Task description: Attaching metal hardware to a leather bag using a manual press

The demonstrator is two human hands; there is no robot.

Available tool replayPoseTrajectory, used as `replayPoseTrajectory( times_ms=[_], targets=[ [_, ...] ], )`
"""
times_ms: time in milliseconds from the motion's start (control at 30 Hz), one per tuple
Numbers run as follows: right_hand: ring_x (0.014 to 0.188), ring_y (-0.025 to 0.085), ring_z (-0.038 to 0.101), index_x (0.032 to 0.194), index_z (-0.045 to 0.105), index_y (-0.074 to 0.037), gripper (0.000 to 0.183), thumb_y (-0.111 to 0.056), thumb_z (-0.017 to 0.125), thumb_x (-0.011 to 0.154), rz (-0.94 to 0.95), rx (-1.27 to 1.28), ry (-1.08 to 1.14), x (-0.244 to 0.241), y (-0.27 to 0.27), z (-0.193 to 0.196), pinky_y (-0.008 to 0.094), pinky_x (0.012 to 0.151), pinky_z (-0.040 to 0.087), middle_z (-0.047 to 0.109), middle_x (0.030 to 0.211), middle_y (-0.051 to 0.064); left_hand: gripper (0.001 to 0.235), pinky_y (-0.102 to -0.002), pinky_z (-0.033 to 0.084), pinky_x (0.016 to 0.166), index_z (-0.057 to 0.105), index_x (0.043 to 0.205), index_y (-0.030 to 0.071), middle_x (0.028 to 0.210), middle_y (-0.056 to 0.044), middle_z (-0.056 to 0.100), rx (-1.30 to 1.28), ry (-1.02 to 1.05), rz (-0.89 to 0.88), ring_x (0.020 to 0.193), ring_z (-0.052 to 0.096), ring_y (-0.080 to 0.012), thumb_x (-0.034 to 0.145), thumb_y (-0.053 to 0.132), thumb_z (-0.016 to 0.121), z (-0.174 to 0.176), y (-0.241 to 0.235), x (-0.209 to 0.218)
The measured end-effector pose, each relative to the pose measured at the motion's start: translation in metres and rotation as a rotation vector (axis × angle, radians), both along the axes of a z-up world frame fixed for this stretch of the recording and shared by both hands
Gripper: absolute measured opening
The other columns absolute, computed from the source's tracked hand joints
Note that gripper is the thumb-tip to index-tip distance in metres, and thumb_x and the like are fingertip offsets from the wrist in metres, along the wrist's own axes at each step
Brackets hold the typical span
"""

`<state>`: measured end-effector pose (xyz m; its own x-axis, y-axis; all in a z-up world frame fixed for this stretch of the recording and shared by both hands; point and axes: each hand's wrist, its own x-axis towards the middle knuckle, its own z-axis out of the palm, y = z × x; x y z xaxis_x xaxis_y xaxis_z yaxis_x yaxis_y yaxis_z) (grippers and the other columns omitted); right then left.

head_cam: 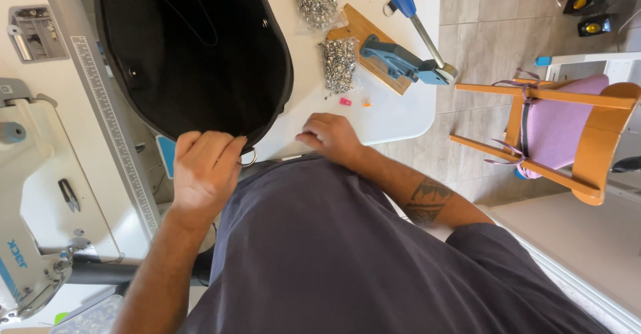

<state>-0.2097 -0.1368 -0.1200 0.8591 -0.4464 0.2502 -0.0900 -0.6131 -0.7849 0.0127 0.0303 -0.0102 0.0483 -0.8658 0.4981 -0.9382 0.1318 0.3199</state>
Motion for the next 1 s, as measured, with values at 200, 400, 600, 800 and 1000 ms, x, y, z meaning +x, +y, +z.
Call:
replayPoseTrajectory(
  times_ms=[200,400,600,800,1000],
  targets=[
    [0.075,0.034,0.072,0.106,0.074,-0.007,0.019,-0.021,0.073,0.093,-0.213,-0.034,0.448,-0.026,-0.078,-0.096,0.048,0.071,0.057,0.071,0.086,0.013,0.018,-0.042,0.043,0.088,0.075,0.094,0.006,0.083,-0.006,0.062,-0.058,-0.156,0.162,0.076,0.065,-0.0235,0.103,-0.003,0.062,0.0,0.023,-0.015],
    [0.084,0.037,0.07,0.131,0.063,-0.023,0.035,-0.032,0.061,0.097,-0.249,-0.223,0.75,0.044,-0.137,-0.142,0.051,0.068,0.055,0.069,0.099,0.008,0.028,-0.045,0.035,0.086,0.077,0.092,0.012,0.097,-0.01,0.062,-0.028,-0.278,0.461,0.082,0.063,-0.0244,0.098,-0.009,0.059,-0.002,0.03,-0.03],
    [0.084,0.053,0.07,0.121,0.052,-0.011,0.026,-0.014,0.04,0.098,-0.18,-0.258,0.97,0.088,-0.156,-0.14,0.067,0.063,0.053,0.072,0.102,0.021,0.021,-0.046,0.034,0.082,0.08,0.096,0.019,0.101,-0.007,0.057,0.048,-0.314,0.683,0.09,0.054,-0.0262,0.098,0.0,0.072,-0.002,0.036,-0.046],
    [0.078,0.044,0.07,0.098,0.064,-0.01,0.017,-0.023,0.053,0.097,-0.214,-0.495,0.898,0.096,-0.175,-0.185,0.059,0.058,0.053,0.073,0.088,0.016,0.023,-0.042,0.033,0.078,0.076,0.1,0.017,0.094,-0.004,0.054,0.012,-0.218,0.792,0.077,0.053,-0.0211,0.093,-0.004,0.073,-0.013,0.045,-0.05],
    [0.068,0.042,0.065,0.088,0.064,-0.006,0.02,-0.021,0.054,0.096,-0.223,-0.434,0.877,0.098,-0.178,-0.174,0.056,0.053,0.049,0.069,0.077,0.018,0.012,-0.043,0.037,0.077,0.068,0.116,0.007,0.086,-0.007,0.059,-0.011,0.006,0.786,0.072,0.055,-0.0244,0.105,0.008,0.064,-0.027,0.053,-0.05]
  ],
)
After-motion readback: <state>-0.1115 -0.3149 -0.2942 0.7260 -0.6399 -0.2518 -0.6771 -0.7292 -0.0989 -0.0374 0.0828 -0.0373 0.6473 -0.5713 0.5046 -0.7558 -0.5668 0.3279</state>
